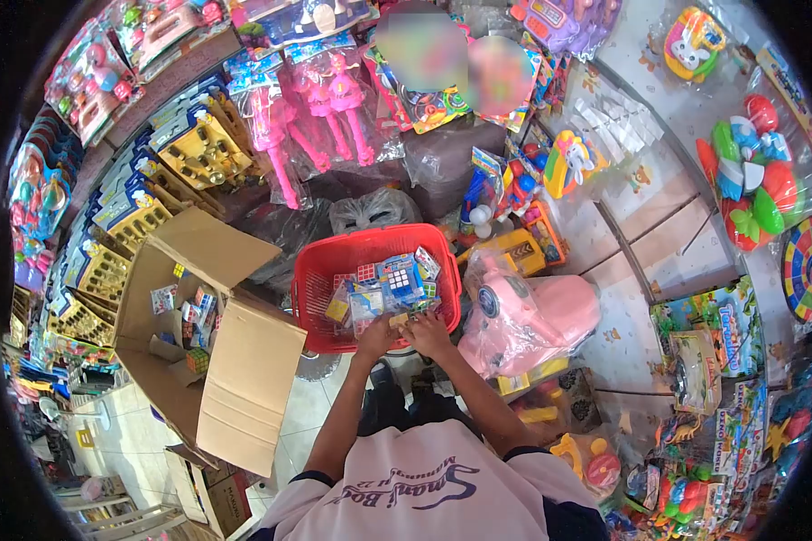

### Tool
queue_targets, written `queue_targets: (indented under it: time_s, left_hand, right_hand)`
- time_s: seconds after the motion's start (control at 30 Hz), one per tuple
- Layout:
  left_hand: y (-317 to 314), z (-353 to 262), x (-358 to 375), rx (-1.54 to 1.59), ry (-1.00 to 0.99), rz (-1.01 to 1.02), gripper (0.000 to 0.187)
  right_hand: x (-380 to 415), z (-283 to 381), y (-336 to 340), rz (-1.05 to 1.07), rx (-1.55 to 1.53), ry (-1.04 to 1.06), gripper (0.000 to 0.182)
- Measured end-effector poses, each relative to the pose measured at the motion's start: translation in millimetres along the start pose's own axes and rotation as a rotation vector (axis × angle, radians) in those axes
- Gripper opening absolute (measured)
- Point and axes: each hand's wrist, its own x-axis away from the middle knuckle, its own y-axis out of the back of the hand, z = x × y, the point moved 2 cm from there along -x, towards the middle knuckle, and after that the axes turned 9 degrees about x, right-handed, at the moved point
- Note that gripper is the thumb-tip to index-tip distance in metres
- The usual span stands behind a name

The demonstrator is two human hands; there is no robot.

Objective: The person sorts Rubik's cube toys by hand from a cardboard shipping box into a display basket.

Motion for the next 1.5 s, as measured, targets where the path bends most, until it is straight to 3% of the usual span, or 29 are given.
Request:
queue_targets:
  time_s: [0.13, 0.27, 0.4, 0.5, 0.57, 0.6, 0.63, 0.67, 0.7, 0.73, 0.83, 0.87, 0.93, 0.97, 1.03, 1.07, 1.17, 1.27, 1.37, 1.5]
  left_hand:
    - [18, -35, 44, 0.014, -0.272, -0.317, 0.029]
    - [19, -29, 104, 0.005, -0.239, -0.338, 0.023]
    - [16, 21, 150, 0.216, 0.013, -0.144, 0.023]
    - [-9, 80, 193, 0.396, 0.239, -0.117, 0.027]
    - [-32, 134, 230, 0.352, 0.544, -0.122, 0.031]
    - [-67, 208, 251, 0.062, 0.434, 0.032, 0.032]
    - [-90, 258, 268, -0.226, 0.296, 0.146, 0.033]
    - [-80, 241, 291, 0.286, 0.673, -0.004, 0.031]
    - [-66, 215, 316, 0.768, 0.982, -0.364, 0.029]
    - [-64, 220, 332, 0.769, 0.963, -0.295, 0.026]
    - [-54, 207, 364, 0.975, 0.803, -0.339, 0.028]
    - [-51, 200, 371, 1.003, 0.929, -0.400, 0.032]
    - [-54, 193, 382, 1.016, 0.950, -0.524, 0.034]
    - [-55, 191, 388, 1.009, 0.974, -0.564, 0.035]
    - [-76, 233, 408, 0.537, 0.563, -0.453, 0.039]
    - [-84, 250, 416, 0.487, 0.553, -0.473, 0.042]
    - [-57, 232, 418, 0.444, 0.848, -0.431, 0.042]
    - [-48, 265, 429, 0.557, 0.835, -0.456, 0.039]
    - [-18, 255, 446, 0.617, 0.739, -0.547, 0.036]
    - [9, 321, 487, 0.493, 0.550, -0.397, 0.035]
  right_hand:
    - [9, 3, 10, -0.318, -0.260, 0.118, 0.027]
    - [43, 27, 57, -0.495, -0.450, 0.076, 0.020]
    - [84, 29, 28, -0.140, -0.711, 0.026, 0.020]
    - [106, 15, -51, 0.167, -0.833, 0.015, 0.019]
    - [125, -3, -107, 0.358, -0.754, 0.002, 0.021]
    - [135, -14, -133, 0.409, -0.661, 0.003, 0.023]
    - [158, -53, -227, 0.350, -0.338, 0.258, 0.026]
    - [181, -91, -317, 0.215, -0.018, 0.484, 0.029]
    - [182, -91, -305, 0.677, -0.145, 0.244, 0.031]
    - [185, -90, -285, 1.064, -0.144, -0.062, 0.032]
    - [194, -74, -248, 1.133, -0.579, -0.600, 0.039]
    - [187, -70, -247, 1.062, -0.645, -0.471, 0.039]
    - [181, -61, -243, 0.914, -0.768, -0.226, 0.041]
    - [180, -57, -245, 0.893, -0.838, -0.334, 0.041]
    - [166, -25, -216, 0.835, -0.972, -0.552, 0.042]
    - [158, -14, -213, 0.848, -0.910, -0.523, 0.042]
    - [137, 20, -213, 0.876, -0.771, -0.459, 0.042]
    - [120, 58, -211, 0.868, -0.774, -0.435, 0.041]
    - [109, 90, -229, 0.836, -0.810, -0.398, 0.040]
    - [114, 146, -250, 0.827, -0.783, -0.443, 0.039]
